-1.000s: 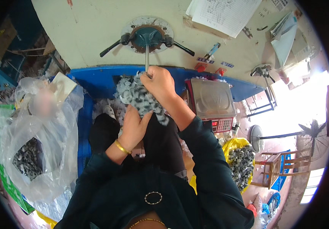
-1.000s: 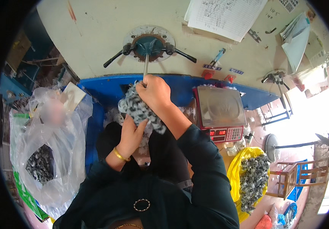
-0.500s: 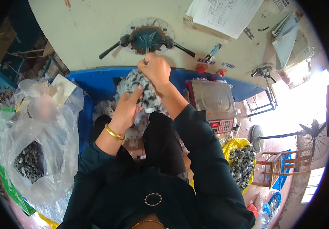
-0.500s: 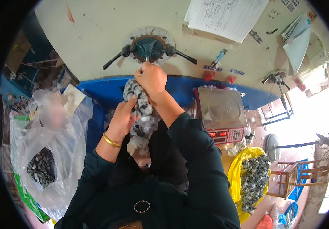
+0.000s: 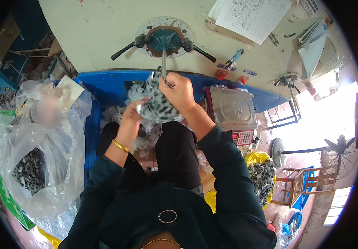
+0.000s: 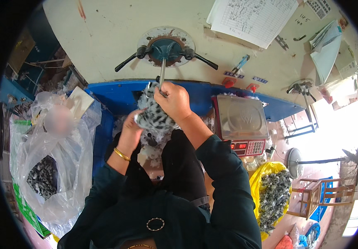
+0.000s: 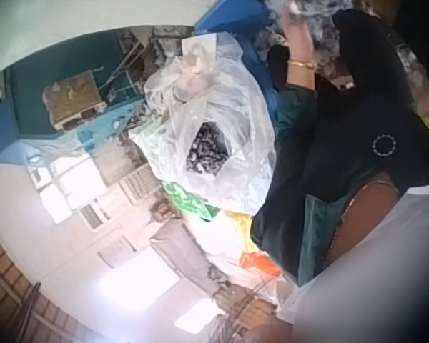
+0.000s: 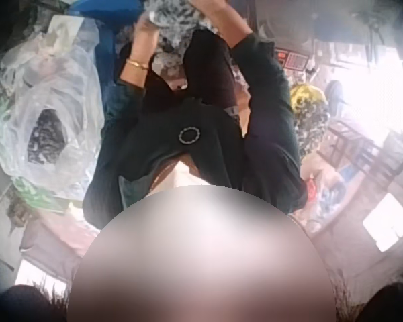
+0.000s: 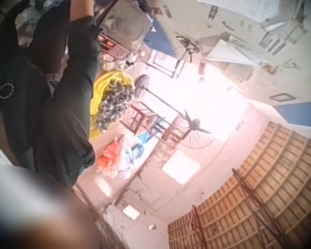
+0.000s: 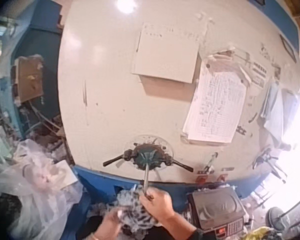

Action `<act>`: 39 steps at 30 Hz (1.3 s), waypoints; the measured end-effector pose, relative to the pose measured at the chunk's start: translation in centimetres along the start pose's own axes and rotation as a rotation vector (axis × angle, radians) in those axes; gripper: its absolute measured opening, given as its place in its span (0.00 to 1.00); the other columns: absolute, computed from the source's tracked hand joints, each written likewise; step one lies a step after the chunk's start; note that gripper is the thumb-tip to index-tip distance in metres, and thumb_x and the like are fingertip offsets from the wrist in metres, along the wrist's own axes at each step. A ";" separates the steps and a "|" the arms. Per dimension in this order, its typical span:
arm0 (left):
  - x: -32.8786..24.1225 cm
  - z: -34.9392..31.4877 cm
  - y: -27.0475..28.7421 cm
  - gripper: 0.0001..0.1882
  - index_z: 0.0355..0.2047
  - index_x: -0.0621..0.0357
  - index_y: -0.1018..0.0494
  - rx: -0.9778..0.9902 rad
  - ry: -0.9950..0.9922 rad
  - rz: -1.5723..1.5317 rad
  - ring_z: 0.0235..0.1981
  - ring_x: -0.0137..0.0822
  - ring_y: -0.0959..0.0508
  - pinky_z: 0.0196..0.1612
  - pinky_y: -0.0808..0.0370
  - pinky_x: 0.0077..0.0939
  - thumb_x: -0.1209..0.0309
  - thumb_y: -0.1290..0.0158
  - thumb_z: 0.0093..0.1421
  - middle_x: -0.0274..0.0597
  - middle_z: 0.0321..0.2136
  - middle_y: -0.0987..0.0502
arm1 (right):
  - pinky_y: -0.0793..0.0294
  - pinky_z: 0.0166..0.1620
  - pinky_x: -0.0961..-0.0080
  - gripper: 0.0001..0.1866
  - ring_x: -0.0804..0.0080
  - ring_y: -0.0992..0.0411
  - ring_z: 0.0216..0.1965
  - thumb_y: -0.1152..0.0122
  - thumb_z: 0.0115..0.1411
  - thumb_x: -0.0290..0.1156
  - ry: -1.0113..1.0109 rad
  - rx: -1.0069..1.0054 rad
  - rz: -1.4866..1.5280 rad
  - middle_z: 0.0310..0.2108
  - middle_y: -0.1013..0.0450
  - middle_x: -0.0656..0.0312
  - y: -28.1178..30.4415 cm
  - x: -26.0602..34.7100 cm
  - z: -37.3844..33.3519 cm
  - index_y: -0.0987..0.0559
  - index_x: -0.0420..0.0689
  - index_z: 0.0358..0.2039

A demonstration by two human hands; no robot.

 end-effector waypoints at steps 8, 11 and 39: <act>-1.2 4.3 -3.0 0.19 0.52 0.59 0.33 0.137 0.304 0.109 0.36 0.25 0.26 0.42 0.28 0.22 0.65 0.47 0.63 0.32 0.35 0.28 | 0.42 0.21 0.70 0.15 0.59 0.42 0.16 0.35 0.52 0.28 0.083 0.045 0.051 0.15 0.40 0.54 0.9 -0.7 -1.0 0.34 0.40 0.18; -0.4 4.2 -3.6 0.23 0.55 0.58 0.36 0.110 0.310 0.140 0.31 0.23 0.27 0.36 0.29 0.17 0.67 0.45 0.62 0.34 0.31 0.27 | 0.43 0.22 0.74 0.15 0.69 0.48 0.18 0.37 0.54 0.25 0.109 0.039 0.113 0.16 0.44 0.59 1.1 -1.4 -1.6 0.35 0.40 0.19; -2.7 2.1 -8.1 0.33 0.48 0.70 0.39 -0.160 0.183 0.371 0.14 0.26 0.27 0.15 0.30 0.17 0.61 0.36 0.52 0.44 0.26 0.25 | 0.33 0.52 0.75 0.29 0.74 0.31 0.44 0.60 0.68 0.52 -0.663 0.349 0.977 0.43 0.27 0.61 -0.7 -4.8 -3.7 0.29 0.39 0.53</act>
Point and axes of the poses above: each hand's wrist, its own z-axis towards the middle knuckle, its own y-axis out of the back of the hand, x = y × z, the point moved 9 cm from there along z, towards the middle knuckle
